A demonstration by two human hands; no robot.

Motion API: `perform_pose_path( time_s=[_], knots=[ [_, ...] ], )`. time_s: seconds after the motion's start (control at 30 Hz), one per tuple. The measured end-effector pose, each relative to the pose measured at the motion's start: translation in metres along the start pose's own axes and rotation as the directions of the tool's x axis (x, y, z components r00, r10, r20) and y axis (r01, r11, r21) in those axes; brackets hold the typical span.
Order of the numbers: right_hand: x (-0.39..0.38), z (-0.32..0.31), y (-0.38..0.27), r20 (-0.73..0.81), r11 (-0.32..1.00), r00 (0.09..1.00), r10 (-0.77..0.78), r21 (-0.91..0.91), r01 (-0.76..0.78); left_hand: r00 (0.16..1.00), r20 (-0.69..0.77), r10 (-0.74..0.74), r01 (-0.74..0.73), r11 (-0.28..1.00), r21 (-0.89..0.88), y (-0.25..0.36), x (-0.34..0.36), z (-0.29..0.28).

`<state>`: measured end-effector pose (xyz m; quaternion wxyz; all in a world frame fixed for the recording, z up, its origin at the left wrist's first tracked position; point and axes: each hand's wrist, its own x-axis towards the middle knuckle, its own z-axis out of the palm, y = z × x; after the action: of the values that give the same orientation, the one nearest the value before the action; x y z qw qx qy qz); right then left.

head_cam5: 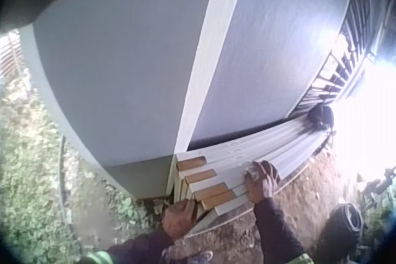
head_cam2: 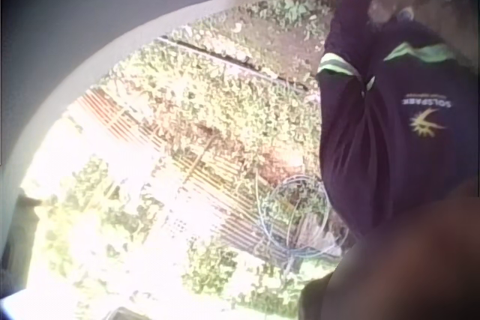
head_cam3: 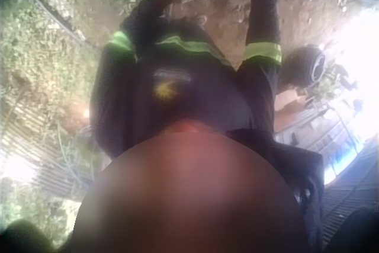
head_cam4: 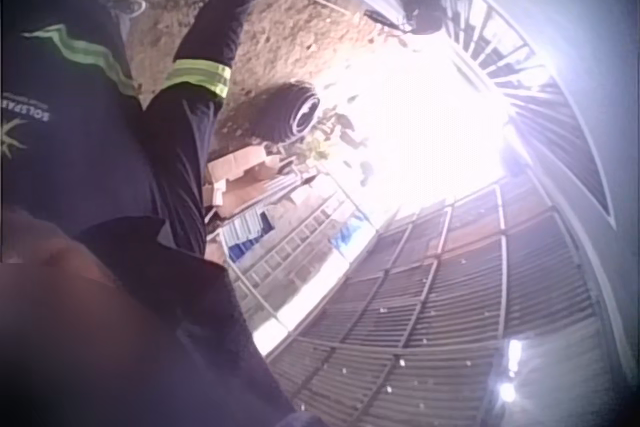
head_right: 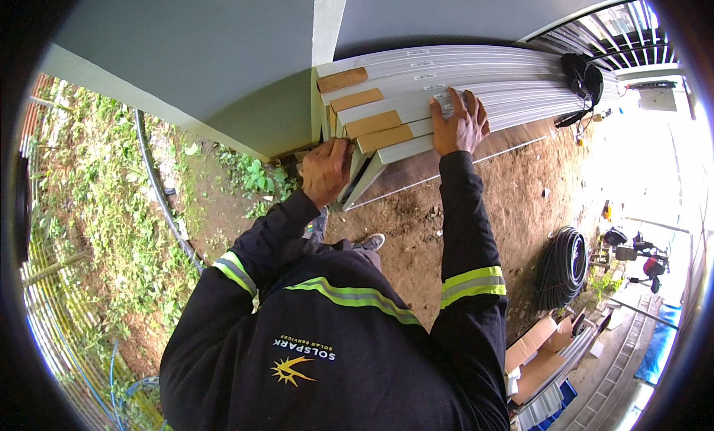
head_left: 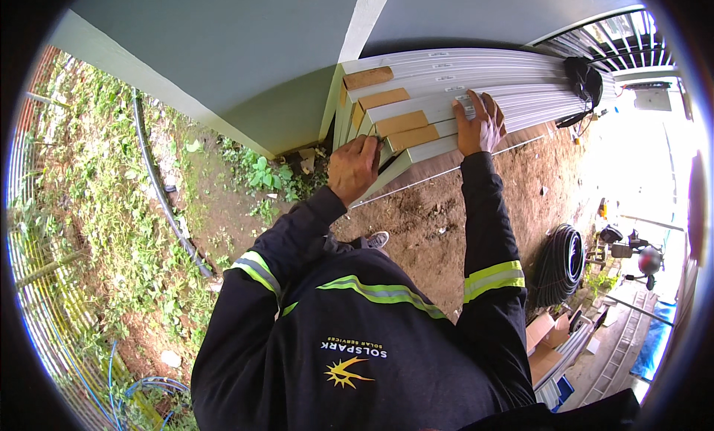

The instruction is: The person walks to a stack of solar panels leaning against a wall and repeatedly adjusts their position by hand, sliding and aligning them. The person then steps back and looks at the panels.

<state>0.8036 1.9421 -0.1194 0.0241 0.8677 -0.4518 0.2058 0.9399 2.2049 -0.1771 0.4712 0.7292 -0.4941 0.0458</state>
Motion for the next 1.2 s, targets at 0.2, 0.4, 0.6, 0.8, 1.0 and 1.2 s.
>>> perform_pose_path(
  time_s=[0.2, 0.4, 0.6, 0.8, 1.0, 1.2],
  knots=[
    [-0.002, 0.001, 0.0, -0.023, 1.0, 1.0, -0.012, -0.027, 0.011, 0.99, -0.103, -0.093, 0.082, 0.991, -0.107, 0.004, -0.008, 0.02],
    [-0.001, -0.002, -0.003, 0.0, 1.0, 1.0, 0.025, 0.014, -0.025, 0.896, -0.154, -0.417, 0.359, 0.883, -0.302, 0.008, -0.041, 0.061],
    [0.001, -0.001, -0.001, -0.023, 1.0, 1.0, 0.001, 0.028, 0.0, 0.828, 0.14, -0.542, 0.547, 0.837, 0.008, -0.047, -0.127, 0.06],
    [-0.002, 0.001, 0.0, -0.015, 0.999, 1.0, -0.006, 0.031, 0.007, 0.824, 0.198, -0.531, 0.565, 0.746, -0.353, -0.032, -0.093, 0.029],
    [-0.002, -0.001, -0.001, -0.025, 0.999, 1.0, -0.003, 0.032, 0.004, 0.635, 0.382, -0.671, 0.755, 0.434, -0.492, 0.015, -0.037, -0.002],
    [-0.002, -0.002, -0.002, -0.021, 1.0, 1.0, 0.005, 0.026, -0.005, 0.631, 0.149, -0.762, 0.758, 0.563, -0.329, 0.039, -0.005, -0.003]
  ],
)
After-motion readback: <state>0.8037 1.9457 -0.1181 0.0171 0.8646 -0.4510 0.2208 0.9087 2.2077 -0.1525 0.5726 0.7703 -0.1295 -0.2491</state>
